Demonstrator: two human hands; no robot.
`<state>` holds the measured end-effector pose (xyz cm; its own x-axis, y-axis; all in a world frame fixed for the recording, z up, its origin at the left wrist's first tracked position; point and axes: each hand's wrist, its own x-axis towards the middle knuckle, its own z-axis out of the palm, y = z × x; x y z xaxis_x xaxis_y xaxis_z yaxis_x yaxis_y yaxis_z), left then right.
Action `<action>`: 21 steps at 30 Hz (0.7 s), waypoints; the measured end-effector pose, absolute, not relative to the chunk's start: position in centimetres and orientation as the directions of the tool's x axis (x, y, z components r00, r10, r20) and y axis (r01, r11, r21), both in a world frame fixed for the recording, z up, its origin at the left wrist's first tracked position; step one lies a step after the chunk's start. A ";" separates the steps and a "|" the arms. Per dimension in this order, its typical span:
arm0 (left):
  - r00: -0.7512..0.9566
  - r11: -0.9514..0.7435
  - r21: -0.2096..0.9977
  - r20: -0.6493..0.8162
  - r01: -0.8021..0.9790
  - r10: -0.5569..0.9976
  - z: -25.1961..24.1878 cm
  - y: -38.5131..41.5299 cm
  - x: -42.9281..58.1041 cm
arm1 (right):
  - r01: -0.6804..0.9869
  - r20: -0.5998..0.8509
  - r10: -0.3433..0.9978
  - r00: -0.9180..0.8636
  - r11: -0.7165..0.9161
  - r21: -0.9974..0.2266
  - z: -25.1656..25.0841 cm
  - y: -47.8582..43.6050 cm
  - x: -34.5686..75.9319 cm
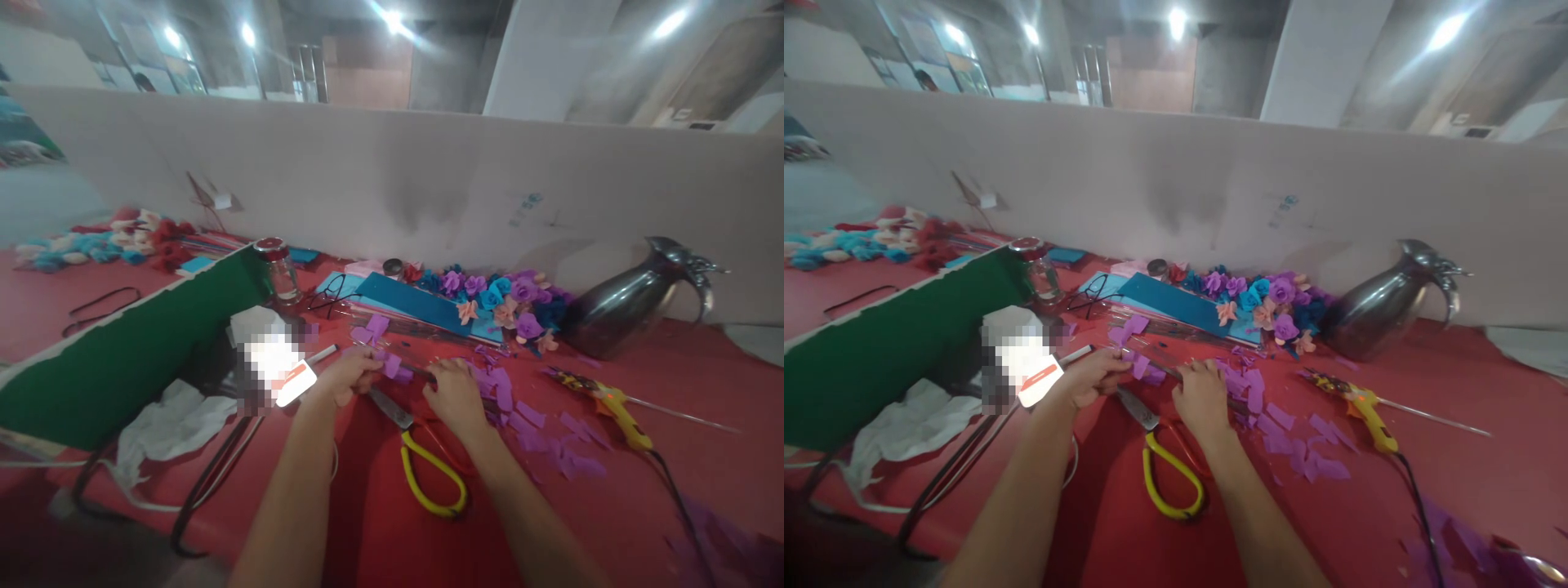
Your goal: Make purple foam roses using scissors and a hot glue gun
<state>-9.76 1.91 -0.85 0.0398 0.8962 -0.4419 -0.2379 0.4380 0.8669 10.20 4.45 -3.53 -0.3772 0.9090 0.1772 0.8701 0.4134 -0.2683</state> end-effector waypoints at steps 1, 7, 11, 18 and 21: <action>0.052 0.448 0.869 -0.447 -0.212 0.893 -1.1 2.0 -9.6 | 0.872 0.163 0.912 -0.376 0.408 -0.270 -3.9 4.7 10.4; 0.085 0.468 0.873 -0.460 -0.140 0.884 -2.2 2.6 -9.2 | 0.858 0.172 0.901 -0.398 0.432 -0.278 -4.6 5.5 10.3; 0.101 0.443 0.888 -0.433 -0.125 0.896 -2.5 2.9 -9.1 | 0.834 0.198 0.887 -0.418 0.461 -0.303 -3.8 5.1 10.1; 0.072 0.413 0.902 -0.407 -0.125 0.911 -2.3 2.7 -9.5 | 0.832 0.190 0.864 -0.466 0.501 -0.237 -3.9 4.4 10.0; -0.050 0.301 0.923 -0.321 -0.239 0.946 -1.7 2.5 -10.4 | 0.842 0.200 0.883 -0.425 0.467 -0.272 -3.4 4.3 10.2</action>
<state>-10.43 2.53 -1.65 -0.0498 0.9457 -0.3212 -0.2392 0.3010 0.9231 10.17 4.27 -3.41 -0.4250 0.8829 0.1997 0.8416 0.4667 -0.2719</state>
